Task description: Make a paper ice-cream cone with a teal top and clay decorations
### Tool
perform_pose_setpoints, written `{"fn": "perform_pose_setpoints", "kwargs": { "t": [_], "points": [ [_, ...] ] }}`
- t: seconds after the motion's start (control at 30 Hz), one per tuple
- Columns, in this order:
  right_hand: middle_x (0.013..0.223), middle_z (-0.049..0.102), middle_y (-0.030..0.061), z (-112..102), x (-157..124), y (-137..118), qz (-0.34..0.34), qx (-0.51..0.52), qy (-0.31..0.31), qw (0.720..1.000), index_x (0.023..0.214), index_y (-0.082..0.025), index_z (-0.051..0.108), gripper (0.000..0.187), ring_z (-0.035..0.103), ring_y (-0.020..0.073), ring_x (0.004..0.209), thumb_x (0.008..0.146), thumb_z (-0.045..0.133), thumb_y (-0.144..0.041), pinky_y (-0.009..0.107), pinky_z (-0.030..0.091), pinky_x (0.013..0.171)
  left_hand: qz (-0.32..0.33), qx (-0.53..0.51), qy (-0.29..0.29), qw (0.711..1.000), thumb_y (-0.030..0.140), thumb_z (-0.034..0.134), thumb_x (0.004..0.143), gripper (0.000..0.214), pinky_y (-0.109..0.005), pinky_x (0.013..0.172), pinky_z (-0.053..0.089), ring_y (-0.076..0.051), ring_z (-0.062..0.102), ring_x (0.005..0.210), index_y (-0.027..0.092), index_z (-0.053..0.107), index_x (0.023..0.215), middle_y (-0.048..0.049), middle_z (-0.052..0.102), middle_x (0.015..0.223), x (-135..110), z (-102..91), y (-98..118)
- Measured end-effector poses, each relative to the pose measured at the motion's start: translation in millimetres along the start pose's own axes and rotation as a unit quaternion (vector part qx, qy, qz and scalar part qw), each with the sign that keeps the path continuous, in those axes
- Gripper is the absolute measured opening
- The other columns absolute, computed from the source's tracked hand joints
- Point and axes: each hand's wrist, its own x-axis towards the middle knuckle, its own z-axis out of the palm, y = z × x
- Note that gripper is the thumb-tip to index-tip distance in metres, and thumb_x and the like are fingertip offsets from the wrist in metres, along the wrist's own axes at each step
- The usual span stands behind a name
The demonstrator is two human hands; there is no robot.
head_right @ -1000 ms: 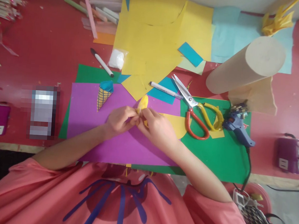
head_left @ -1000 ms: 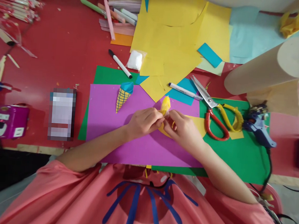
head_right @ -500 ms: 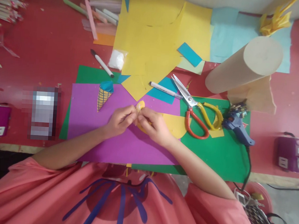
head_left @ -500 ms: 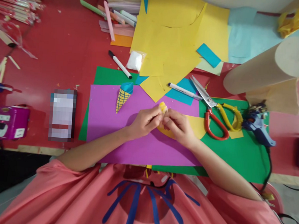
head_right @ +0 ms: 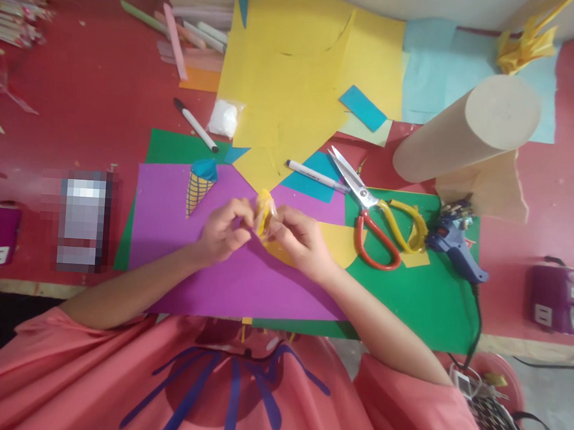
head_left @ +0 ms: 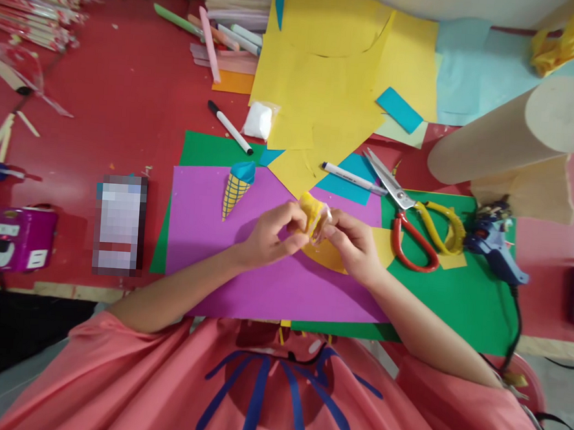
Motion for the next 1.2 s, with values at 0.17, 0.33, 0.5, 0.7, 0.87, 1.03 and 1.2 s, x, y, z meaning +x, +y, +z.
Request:
{"fn": "perform_pose_setpoints", "kwargs": {
  "t": [0.17,0.33,0.5,0.7,0.87,1.03,1.2],
  "points": [
    [0.069,0.061,-0.0018,-3,1,0,0.005,0.012,-0.038,0.999,0.072,-0.018,0.058,0.024,0.058,0.0105,0.066,0.093,0.052,-0.029,0.025,0.048,0.069,0.092,0.136,-0.042,0.986,0.072,0.067,0.072,0.081,-0.050,0.105,0.045,-0.029,0.059,0.119,0.024,0.043,0.132,-0.0143,0.062,0.127,2,-4.8,-13],
    [0.069,0.060,-0.0014,-10,2,5,0.023,-0.029,-0.057,0.998,0.071,-0.018,0.056,0.025,0.055,0.0108,0.065,0.092,0.051,-0.029,0.025,0.045,0.065,0.033,0.138,-0.095,0.985,0.066,0.063,0.080,0.068,-0.037,0.091,0.051,-0.023,0.065,0.102,0.023,0.049,0.130,-0.0097,0.068,0.115,2,-5.0,-15],
    [0.066,0.059,-0.0012,-13,4,6,0.022,-0.148,-0.014,0.989,0.067,-0.018,0.056,0.018,0.052,0.0101,0.060,0.085,0.050,-0.018,0.024,0.040,0.058,0.009,0.135,-0.062,0.989,0.059,0.071,0.078,0.058,-0.032,0.084,0.051,-0.020,0.065,0.094,0.023,0.055,0.121,-0.0060,0.069,0.105,0,-2.0,-16],
    [0.084,0.064,0.0028,-14,4,12,-0.049,-0.226,0.065,0.971,0.083,-0.020,0.060,0.003,0.059,0.0135,0.071,0.084,0.062,-0.021,0.026,0.049,0.061,0.000,0.187,-0.069,0.980,0.052,0.066,0.085,0.042,-0.033,0.084,0.049,-0.019,0.064,0.094,0.021,0.057,0.112,-0.0060,0.070,0.102,-1,-1.8,-22],
    [0.109,0.067,0.0081,-20,4,18,-0.131,-0.222,0.020,0.966,0.096,-0.024,0.072,0.009,0.065,0.0220,0.105,0.089,0.066,-0.026,0.041,0.055,0.092,0.006,0.187,-0.084,0.979,0.056,0.064,0.086,0.045,-0.032,0.081,0.050,-0.019,0.065,0.093,0.021,0.056,0.114,-0.0058,0.070,0.101,-1,-1.1,-20],
    [0.127,0.063,0.0094,-24,5,17,-0.133,-0.194,0.003,0.972,0.105,-0.026,0.074,0.021,0.066,0.0218,0.103,0.085,0.073,-0.030,0.042,0.057,0.093,0.014,0.159,-0.081,0.984,0.055,0.068,0.082,0.051,-0.031,0.081,0.051,-0.019,0.066,0.094,0.020,0.053,0.117,-0.0063,0.069,0.104,0,-0.3,-19],
    [0.137,0.059,0.0095,-21,2,20,-0.127,-0.174,-0.018,0.976,0.112,-0.028,0.072,0.026,0.068,0.0210,0.102,0.085,0.073,-0.032,0.042,0.058,0.092,-0.037,0.176,-0.121,0.976,0.056,0.071,0.079,0.049,-0.030,0.076,0.050,-0.020,0.065,0.092,0.020,0.055,0.109,-0.0050,0.068,0.100,-1,0.9,-20]
  ]
}}
